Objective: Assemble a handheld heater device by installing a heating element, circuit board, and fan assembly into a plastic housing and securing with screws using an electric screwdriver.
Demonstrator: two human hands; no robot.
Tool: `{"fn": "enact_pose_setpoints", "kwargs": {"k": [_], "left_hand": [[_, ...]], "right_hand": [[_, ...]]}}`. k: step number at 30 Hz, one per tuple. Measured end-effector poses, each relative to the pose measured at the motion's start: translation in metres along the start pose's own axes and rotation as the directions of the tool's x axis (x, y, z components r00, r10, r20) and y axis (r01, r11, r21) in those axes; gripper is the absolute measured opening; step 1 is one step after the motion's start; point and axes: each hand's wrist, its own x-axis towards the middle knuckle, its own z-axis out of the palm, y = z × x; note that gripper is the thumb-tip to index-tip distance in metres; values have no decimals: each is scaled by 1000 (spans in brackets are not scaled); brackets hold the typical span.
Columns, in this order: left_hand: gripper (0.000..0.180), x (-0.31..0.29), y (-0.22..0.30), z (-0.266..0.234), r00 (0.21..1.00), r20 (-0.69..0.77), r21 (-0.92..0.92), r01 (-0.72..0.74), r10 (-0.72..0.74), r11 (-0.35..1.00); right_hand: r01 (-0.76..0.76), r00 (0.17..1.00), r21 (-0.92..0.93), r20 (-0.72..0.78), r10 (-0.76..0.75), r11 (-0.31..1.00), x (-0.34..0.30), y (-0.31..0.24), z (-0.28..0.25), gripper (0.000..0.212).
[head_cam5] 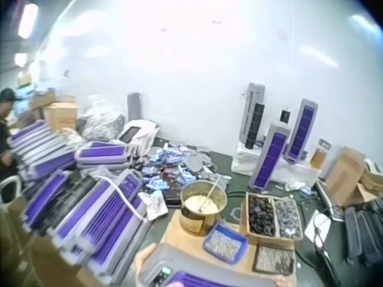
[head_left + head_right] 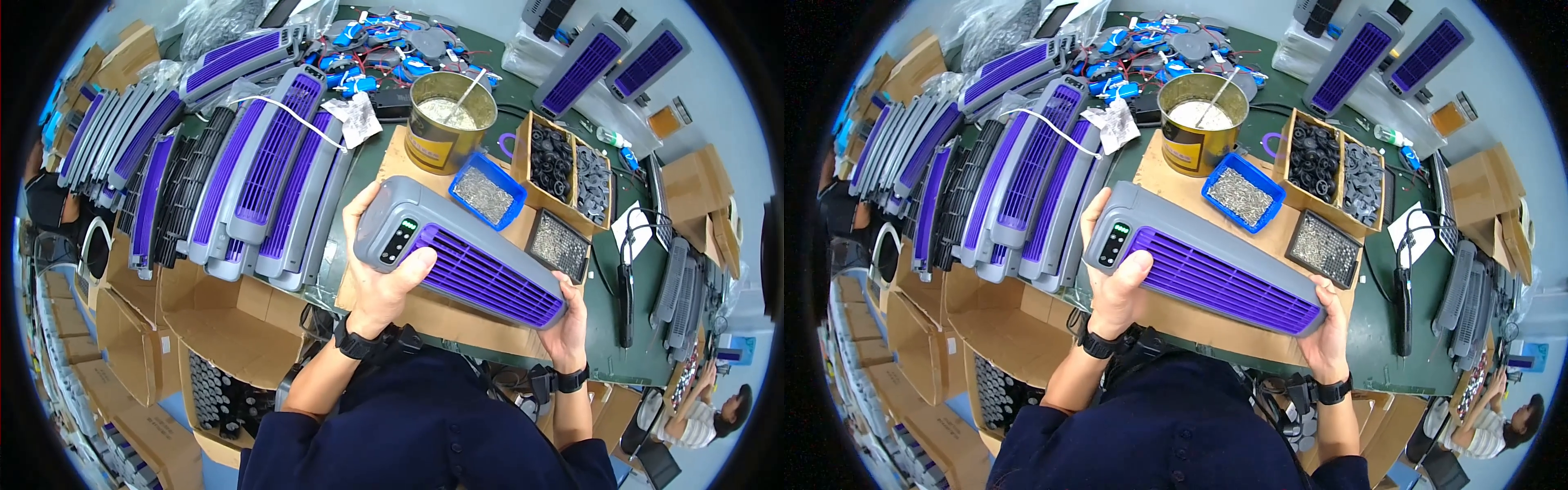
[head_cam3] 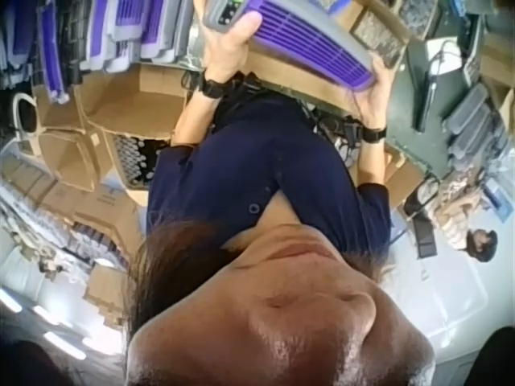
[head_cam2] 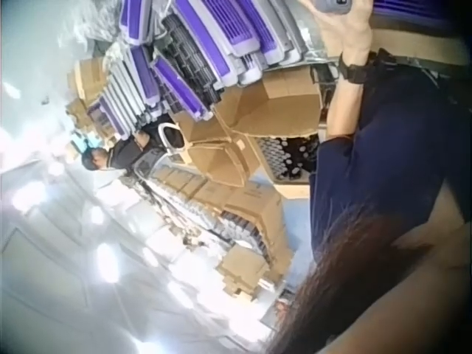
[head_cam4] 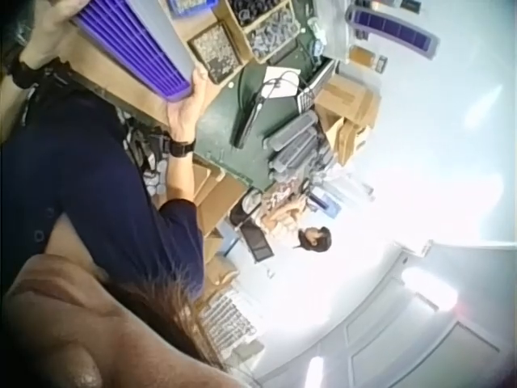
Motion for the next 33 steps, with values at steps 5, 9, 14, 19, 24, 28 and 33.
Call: {"fn": "enact_pose_setpoints", "kwargs": {"k": [5,9,14,19,24,28,33], "left_hand": [[96,-1,-2,-3,998,-47,32,31,-29,999],[96,0,-6,-10,997,-55,-20,59,-60,998],[98,0,-16,-19,995,-24,-52,94,-96,994],[97,1,-18,-24,996,0,-20,94,-94,995],[98,-2,-19,-28,995,-36,-26,95,-96,995],[98,0,-12,-16,998,-35,-19,60,-61,998],[93,0,-8,-12,999,12,-10,30,-30,999]], "right_hand": [[21,999,-12,49,-20,1000,8,7,-21,22],[-4,1000,-43,30,6,999,3,4,-7,19],[18,995,-2,101,-18,1000,0,6,-12,22],[4,995,49,104,-9,999,1,8,-12,24],[41,994,-107,105,-30,993,4,14,-16,24],[61,996,-52,63,-58,997,2,14,-25,23],[75,989,-22,131,-72,997,1,15,-17,25]]}}
